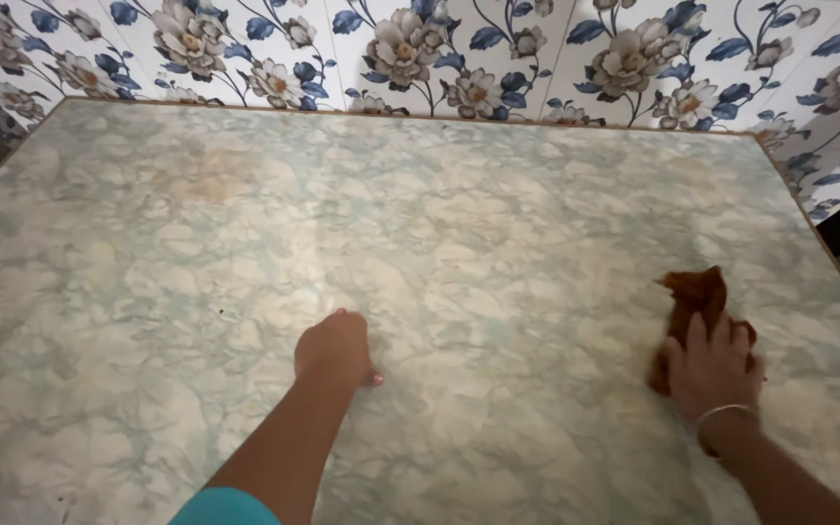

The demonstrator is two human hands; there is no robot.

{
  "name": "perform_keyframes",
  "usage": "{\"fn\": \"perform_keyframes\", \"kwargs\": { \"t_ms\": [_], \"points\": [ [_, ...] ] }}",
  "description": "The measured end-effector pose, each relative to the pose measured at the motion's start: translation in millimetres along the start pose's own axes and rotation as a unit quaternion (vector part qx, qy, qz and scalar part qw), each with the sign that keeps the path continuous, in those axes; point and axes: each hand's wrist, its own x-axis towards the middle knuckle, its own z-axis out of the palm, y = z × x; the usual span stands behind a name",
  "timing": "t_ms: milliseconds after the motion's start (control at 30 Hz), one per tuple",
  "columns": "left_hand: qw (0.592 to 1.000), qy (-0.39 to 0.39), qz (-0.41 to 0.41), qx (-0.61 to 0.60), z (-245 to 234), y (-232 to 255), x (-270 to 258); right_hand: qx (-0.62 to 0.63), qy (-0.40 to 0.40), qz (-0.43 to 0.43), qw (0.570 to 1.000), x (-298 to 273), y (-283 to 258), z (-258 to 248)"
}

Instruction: The person wipes a marble-topped table with an orange cloth, moving in circular and back-and-forth motions across the surface to remove small debris. The camera remains in a first-person view focused on the hands and table throughout.

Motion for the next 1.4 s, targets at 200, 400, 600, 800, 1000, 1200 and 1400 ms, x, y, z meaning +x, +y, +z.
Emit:
{"fn": "perform_keyframes", "kwargs": {
  "t_ms": [200,400,600,800,1000,1200,1400],
  "points": [
    [1.000,-0.019,-0.013,-0.007,1.2,9.2,7.4,0.008,-0.236,-0.127,0.963,-43.7,-182.0,-165.6],
    [1.000,-0.005,-0.004,0.004,-4.4,11.7,-1.3,0.168,-0.203,-0.290,0.920,-89.4,-237.5,-161.5],
    [0.999,-0.004,0.021,0.050,-4.0,11.8,4.8,0.017,-0.243,-0.126,0.962,-29.9,-134.4,-134.6],
    [0.998,0.013,0.028,0.047,3.2,7.8,19.3,0.097,-0.182,0.105,0.973,-17.8,-63.1,-65.8],
    [0.997,-0.025,0.006,0.073,-4.5,20.9,20.5,-0.002,-0.328,-0.119,0.937,-55.6,-225.2,-178.0],
    [0.999,-0.021,0.012,0.039,-5.2,11.8,10.3,0.096,-0.286,-0.259,0.917,-68.7,-237.8,-181.5],
    [0.999,-0.017,0.017,0.035,-9.4,13.6,7.6,0.044,-0.160,0.033,0.986,4.6,-73.3,-100.9]
  ]
}}
